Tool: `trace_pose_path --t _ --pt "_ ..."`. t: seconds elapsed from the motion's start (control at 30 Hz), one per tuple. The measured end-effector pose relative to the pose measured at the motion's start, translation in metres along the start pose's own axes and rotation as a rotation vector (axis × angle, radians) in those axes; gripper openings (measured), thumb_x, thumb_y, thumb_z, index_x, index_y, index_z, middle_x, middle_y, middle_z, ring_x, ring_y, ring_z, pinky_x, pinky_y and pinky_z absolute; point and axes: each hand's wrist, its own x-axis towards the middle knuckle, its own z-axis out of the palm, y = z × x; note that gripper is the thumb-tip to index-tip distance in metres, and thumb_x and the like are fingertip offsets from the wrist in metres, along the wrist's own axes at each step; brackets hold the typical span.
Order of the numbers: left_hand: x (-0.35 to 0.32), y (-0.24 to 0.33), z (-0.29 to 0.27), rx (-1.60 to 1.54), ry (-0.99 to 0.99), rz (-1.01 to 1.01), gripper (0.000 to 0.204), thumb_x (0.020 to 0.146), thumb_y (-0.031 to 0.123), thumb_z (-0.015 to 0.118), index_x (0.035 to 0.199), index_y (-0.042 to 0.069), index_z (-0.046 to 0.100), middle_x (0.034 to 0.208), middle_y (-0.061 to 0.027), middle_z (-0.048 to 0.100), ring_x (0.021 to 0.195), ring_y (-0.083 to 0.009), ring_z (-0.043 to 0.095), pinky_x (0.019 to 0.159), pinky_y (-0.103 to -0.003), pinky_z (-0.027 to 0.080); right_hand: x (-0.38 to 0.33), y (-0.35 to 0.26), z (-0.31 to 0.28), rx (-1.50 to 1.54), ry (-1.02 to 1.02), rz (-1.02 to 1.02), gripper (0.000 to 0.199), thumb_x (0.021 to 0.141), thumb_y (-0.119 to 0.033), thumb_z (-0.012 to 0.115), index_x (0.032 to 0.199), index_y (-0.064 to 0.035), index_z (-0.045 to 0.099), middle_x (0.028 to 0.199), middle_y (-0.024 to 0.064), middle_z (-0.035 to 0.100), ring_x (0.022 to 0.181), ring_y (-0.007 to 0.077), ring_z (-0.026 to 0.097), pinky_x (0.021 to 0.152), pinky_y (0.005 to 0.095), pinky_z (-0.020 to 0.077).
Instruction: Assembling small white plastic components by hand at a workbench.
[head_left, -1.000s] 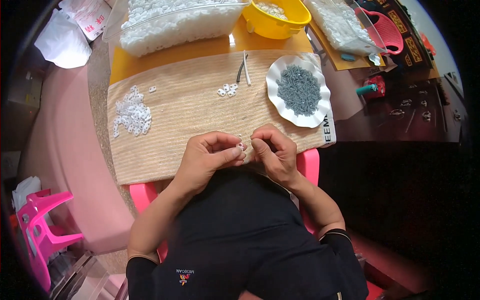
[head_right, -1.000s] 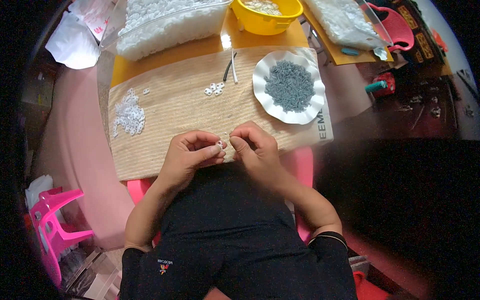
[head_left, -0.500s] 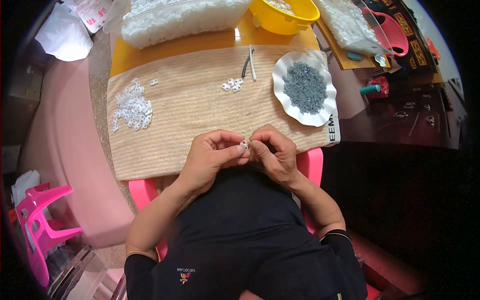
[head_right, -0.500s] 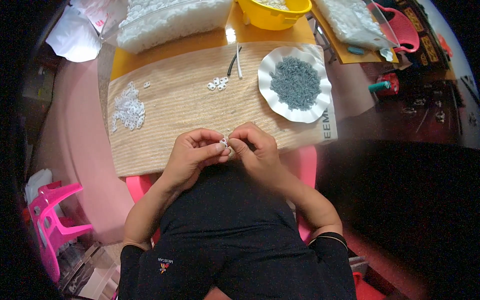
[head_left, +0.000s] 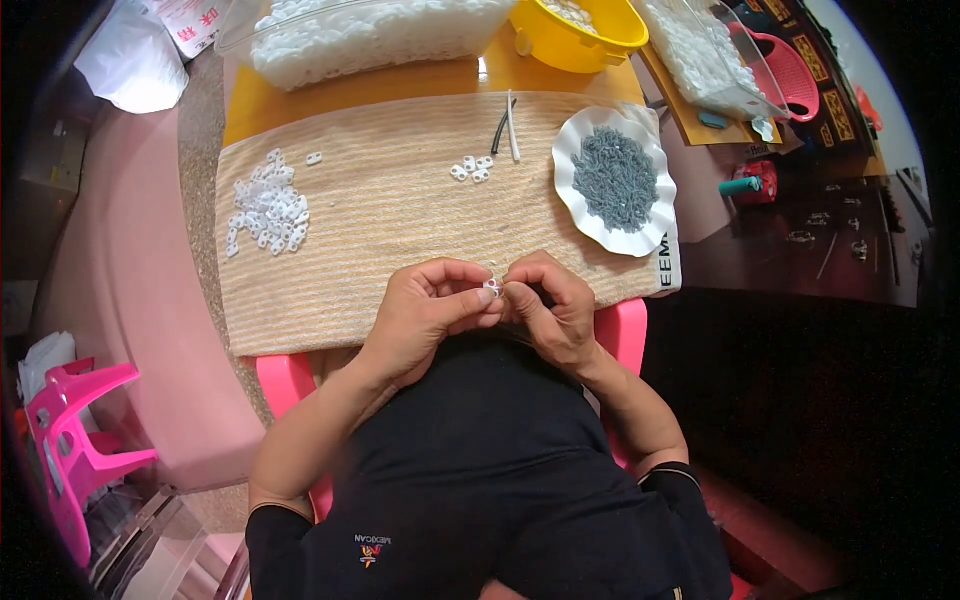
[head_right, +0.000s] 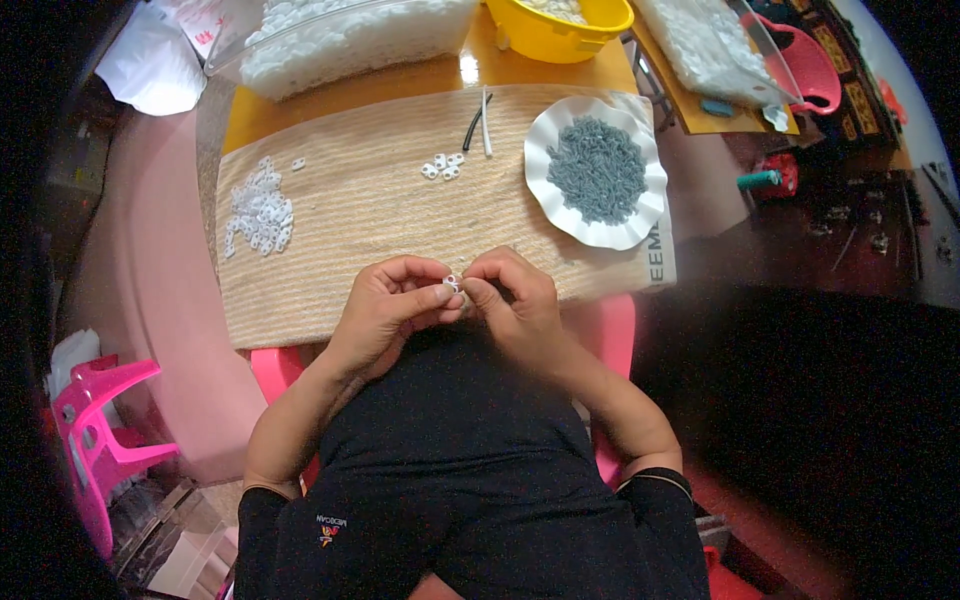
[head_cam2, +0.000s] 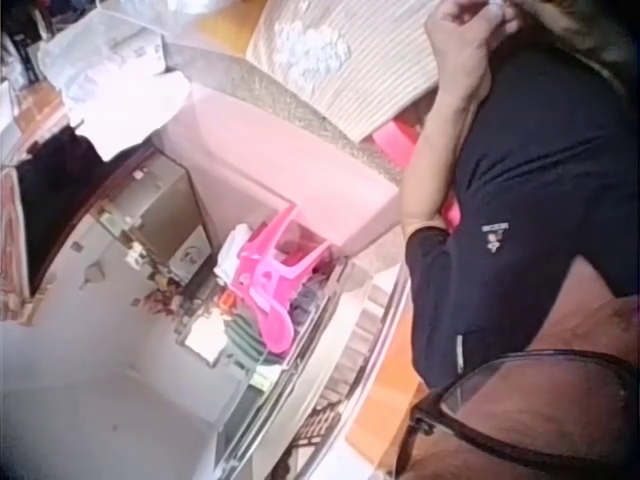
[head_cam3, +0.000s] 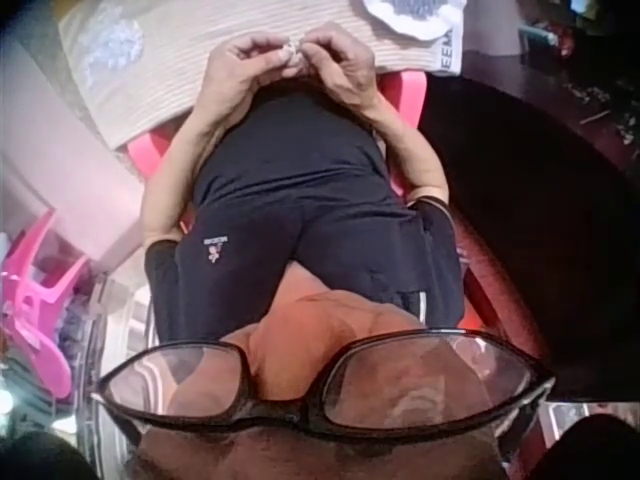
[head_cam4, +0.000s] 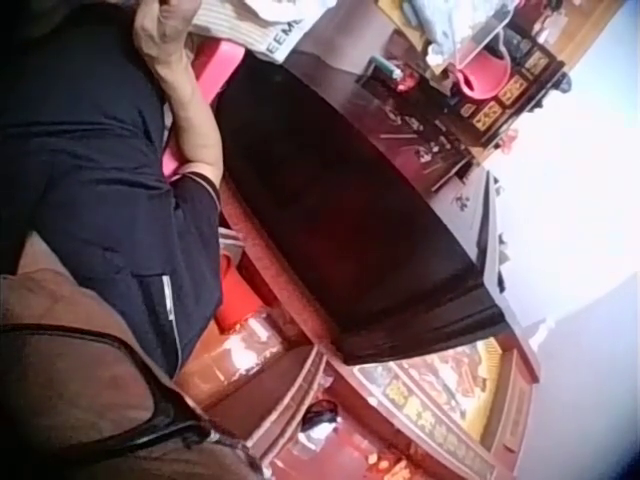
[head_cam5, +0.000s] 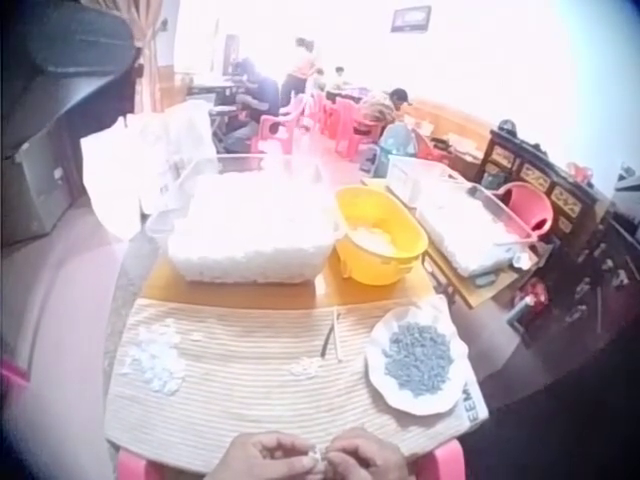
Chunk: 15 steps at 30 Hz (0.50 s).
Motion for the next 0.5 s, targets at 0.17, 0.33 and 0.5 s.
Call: trace_pose_path --t 0.17,0.33,0.5 --pt "0.0 -0.0013 -0.0004 -0.004 -0.008 0.006 0.017 0.086 0.002 0.064 0.102 -0.002 0.06 0.091 -0.0121 0.068 0.081 -0.0173 0.067 0.074 -0.028 0.058 0.0003 0.001 -0.0001 -0.037 0.001 -0.035 0.004 0.093 -0.001 0.057 0.092 0.003 0.058 0.088 0.0058 0.054 0.064 0.0061 0.053 0.054 0.019 0.0434" --pt "-0.0001 -0.0007 0.0006 0.01 -0.004 0.004 0.017 0.086 0.003 0.065 0.102 -0.002 0.059 0.091 -0.0118 0.068 0.08 -0.0171 0.067 0.074 -0.028 0.057 -0.0004 0.0019 0.0014 -0.009 0.028 -0.045 0.005 0.093 -0.002 0.057 0.092 0.0029 0.058 0.087 0.0058 0.055 0.063 0.006 0.053 0.054 0.0188 0.043" --pt "0.0001 -0.0004 0.0005 0.015 -0.011 0.004 0.018 0.086 0.004 0.065 0.102 -0.002 0.06 0.09 -0.0118 0.068 0.079 -0.0169 0.067 0.073 -0.027 0.057 0.0003 -0.0011 0.0024 0.005 0.033 -0.053 0.005 0.093 -0.002 0.057 0.092 0.0027 0.058 0.087 0.006 0.055 0.062 0.006 0.053 0.054 0.0189 0.0429"
